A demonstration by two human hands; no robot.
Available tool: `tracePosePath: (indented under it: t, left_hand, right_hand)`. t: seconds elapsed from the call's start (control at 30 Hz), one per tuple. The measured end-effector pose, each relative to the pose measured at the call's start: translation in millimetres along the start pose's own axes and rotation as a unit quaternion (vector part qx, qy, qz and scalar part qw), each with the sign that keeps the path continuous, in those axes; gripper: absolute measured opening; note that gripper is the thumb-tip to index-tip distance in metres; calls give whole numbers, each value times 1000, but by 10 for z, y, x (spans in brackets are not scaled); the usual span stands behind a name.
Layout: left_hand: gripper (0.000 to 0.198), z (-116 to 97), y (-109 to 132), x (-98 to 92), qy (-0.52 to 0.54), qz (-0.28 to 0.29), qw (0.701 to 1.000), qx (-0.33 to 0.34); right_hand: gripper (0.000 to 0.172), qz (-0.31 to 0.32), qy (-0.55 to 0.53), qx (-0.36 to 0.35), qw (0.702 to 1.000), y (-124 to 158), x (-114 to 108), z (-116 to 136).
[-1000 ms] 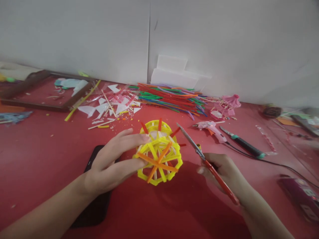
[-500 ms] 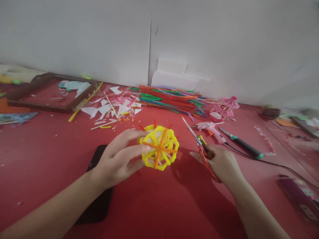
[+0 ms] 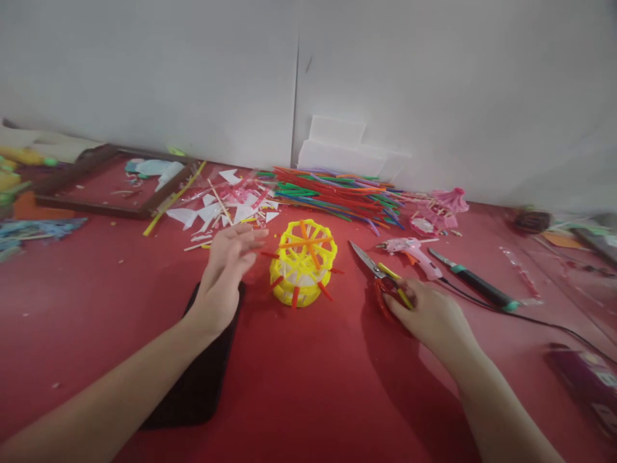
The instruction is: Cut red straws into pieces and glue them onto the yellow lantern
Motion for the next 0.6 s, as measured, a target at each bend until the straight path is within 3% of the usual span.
tracePosePath:
  t: [0.1,0.2,0.37,0.4,0.47,0.53,0.6]
  left_hand:
    - [15,250,7,-15,49,-41,990,-125]
    - [16,369,69,59,123,-57,967,-215]
    - [28,393,164,203,178,-33,944,-277]
    - [29,389,178,231,183,-23,941,-285]
    - [30,369,197,284,191,-4,936,-294]
    - [30,344,211,323,197,13,933,-299]
    - [30,329,231,354,197,32,932,-303]
  right_hand:
    - [25,-17,-7,-42,999,28,-9,66]
    - [20,-44,-30,-68,996,50,-42,114]
    - [23,-131,-205,-83,966,179,-355,192]
    - [23,-112,-265,-75,955,201,-365,199]
    - [28,5,-389,-37,921,220,-203,248]
    - [34,155,-496,0,855,288,65,380]
    - [38,252,-573,25,779,377,257,528]
Point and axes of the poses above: each hand's wrist, its own y-axis away from the middle knuckle, its own x-axis out of the palm, z = x × y, the point moved 10 cm from there along -y, towards the middle knuckle, and after that the axes turned 13 degrees about x, right-handed, at the moved point
